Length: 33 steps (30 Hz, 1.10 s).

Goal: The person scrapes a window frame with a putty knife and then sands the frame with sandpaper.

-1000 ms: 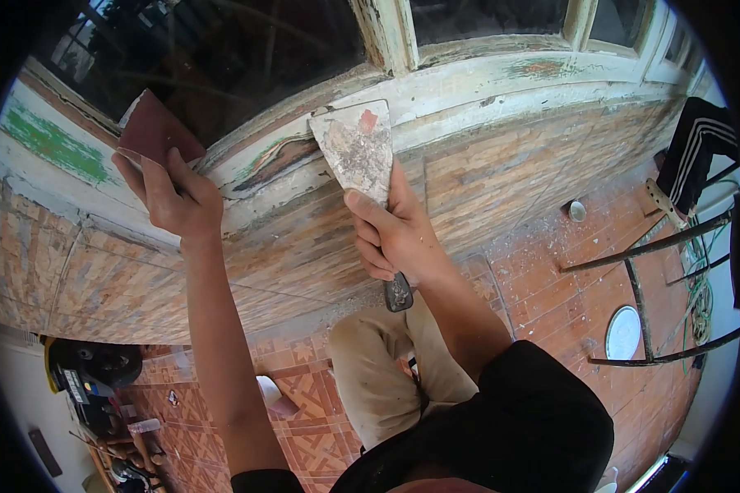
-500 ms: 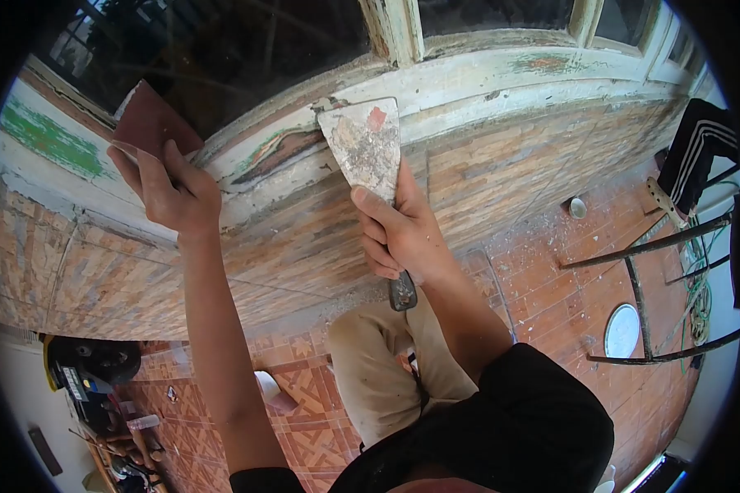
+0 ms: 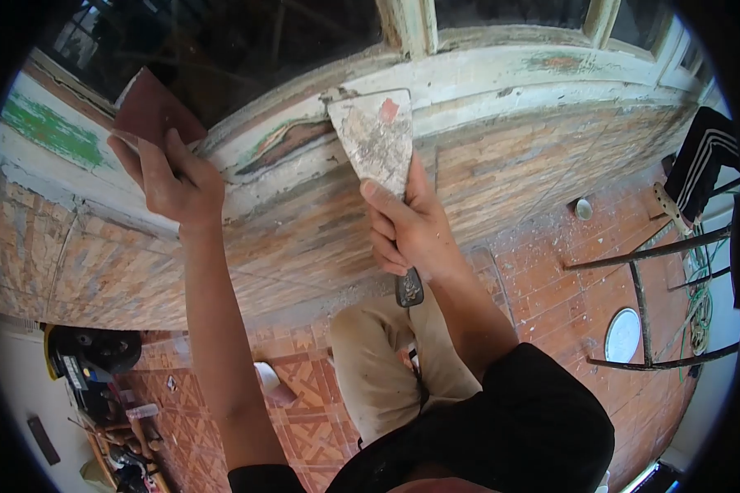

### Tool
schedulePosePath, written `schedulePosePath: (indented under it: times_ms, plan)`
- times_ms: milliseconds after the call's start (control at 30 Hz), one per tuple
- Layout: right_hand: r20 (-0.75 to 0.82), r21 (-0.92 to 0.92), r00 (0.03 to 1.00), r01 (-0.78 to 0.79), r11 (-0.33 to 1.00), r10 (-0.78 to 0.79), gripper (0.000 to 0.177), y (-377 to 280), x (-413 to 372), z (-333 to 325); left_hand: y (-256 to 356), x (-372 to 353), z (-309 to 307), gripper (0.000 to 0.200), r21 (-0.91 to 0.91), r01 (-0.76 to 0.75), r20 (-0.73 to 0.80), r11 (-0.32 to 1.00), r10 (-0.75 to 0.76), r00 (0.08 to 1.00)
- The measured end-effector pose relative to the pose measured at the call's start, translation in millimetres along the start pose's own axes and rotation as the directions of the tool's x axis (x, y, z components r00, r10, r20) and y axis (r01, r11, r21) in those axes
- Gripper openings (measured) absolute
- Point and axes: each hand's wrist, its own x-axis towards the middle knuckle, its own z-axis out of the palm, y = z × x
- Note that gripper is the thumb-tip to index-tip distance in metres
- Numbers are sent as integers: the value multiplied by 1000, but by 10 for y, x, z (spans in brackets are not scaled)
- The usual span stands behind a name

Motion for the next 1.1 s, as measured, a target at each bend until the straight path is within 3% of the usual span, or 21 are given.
schedulePosePath:
  times_ms: [367,667,867,967,1033,1100]
  plan:
    - [3,-32,1000,25,999,-25,55,-25,43,40,-22,45,4,35,2,-28,-9,1000,28,1000]
    - [4,-28,1000,-4,1000,4,63,-59,10,80,-29,4,-33,37,23,-47,18,999,46,999]
    - [19,39,1000,15,999,-16,61,-32,27,112,-61,8,-36,41,117,-69,61,991,63,996]
    - [-34,81,999,27,996,-24,61,-18,-7,186,-20,-17,-52,38,31,-56,50,998,55,997]
    - [-4,30,1000,1,1000,-1,62,-6,22,63,-23,-4,-61,37,117,-65,75,991,57,996]
    - [1,27,1000,-1,1000,1,62,-24,6,52,-61,-20,-54,37,86,-53,67,995,48,997]
